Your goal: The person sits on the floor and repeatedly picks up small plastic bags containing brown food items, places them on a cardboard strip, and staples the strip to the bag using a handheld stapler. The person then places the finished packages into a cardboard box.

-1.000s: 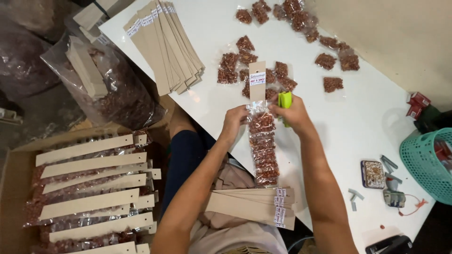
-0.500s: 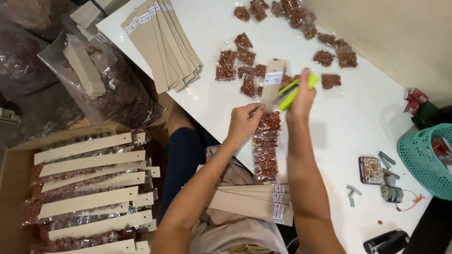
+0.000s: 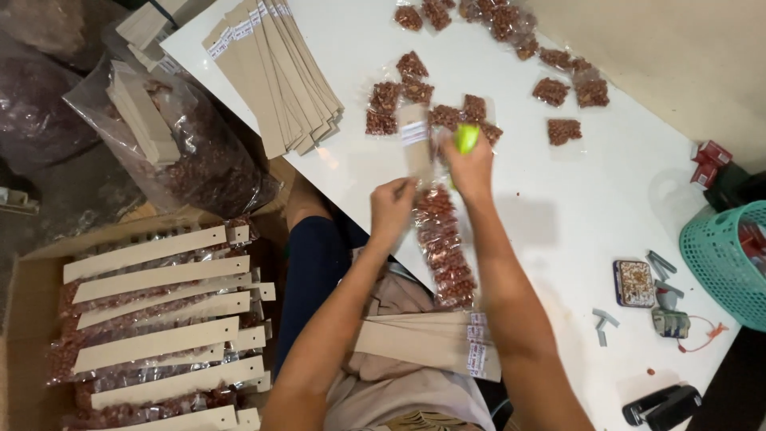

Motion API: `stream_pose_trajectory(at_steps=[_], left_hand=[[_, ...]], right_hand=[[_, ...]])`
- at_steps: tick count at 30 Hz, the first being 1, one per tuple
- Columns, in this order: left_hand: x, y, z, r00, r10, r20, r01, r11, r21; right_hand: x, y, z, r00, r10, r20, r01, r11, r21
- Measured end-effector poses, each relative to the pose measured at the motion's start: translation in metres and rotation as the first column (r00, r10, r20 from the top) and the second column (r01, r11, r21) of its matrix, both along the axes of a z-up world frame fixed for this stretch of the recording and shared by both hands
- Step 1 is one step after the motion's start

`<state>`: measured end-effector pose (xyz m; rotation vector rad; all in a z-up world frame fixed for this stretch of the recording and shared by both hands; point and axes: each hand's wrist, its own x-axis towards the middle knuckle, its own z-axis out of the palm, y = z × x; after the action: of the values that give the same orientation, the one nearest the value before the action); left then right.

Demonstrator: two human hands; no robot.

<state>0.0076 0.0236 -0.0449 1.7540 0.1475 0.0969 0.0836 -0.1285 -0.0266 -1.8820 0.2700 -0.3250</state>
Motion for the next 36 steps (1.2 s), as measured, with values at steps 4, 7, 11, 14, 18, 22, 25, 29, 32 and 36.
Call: stream_pose_trajectory(at_steps=[4,7,11,14,18,22,25,29,32,36], left_hand=[[0.023,0.015,-0.08,0.955,0.062,-0.29,-0.08,0.995,-0.052],[0.031,0.014,-0.072,0.938,0.048,-0.344,-0.077,0.994,-0.071],[0.038,0.01,-0.07,0.932,0.059,-0.358,-0.091,0.993,-0.074],[0.03,0.003,-0.049,0.977,0.019,-0.213,-0.085,0.947,-0.309],[0.024,0.001,-0.031,0.985,-0.1,-0.142,0.014,0.862,-0.507],[0.01,0.001,0.023,0.98,-0.155,-0.129,0.102,0.933,-0.344],[0.021,-0.002,0.006,0.994,-0.062,-0.094,0.046,0.986,-0.16],[0.017,-0.006,0.028,0.997,-0.075,-0.02,0.073,0.995,-0.061],[0.017,-0.008,0.039,0.992,-0.093,0.081,0.09,0.995,0.041],[0.015,-0.012,0.072,0.96,-0.227,0.167,0.205,0.969,0.14]], right_hand=[[-0.017,-0.045,-0.057,0.987,0.056,-0.153,-0.153,0.646,-0.748],[-0.007,-0.071,-0.086,0.967,0.176,0.184,0.048,0.582,-0.812],[-0.024,-0.077,-0.01,0.91,0.381,0.165,-0.232,0.795,-0.56],[-0.043,-0.065,0.046,0.902,0.431,-0.032,-0.432,0.9,-0.065],[-0.024,-0.047,0.025,0.896,0.435,-0.084,-0.415,0.89,0.188],[-0.009,-0.045,-0.002,0.907,0.401,-0.127,-0.372,0.907,0.199],[-0.012,-0.043,0.006,0.906,0.398,-0.145,-0.373,0.912,0.172],[-0.024,-0.036,0.051,0.904,0.359,-0.232,-0.345,0.933,0.101],[-0.016,-0.023,0.062,0.999,0.011,-0.04,-0.003,0.98,0.197],[-0.01,-0.003,0.085,0.971,-0.218,0.095,0.133,0.829,0.543]])
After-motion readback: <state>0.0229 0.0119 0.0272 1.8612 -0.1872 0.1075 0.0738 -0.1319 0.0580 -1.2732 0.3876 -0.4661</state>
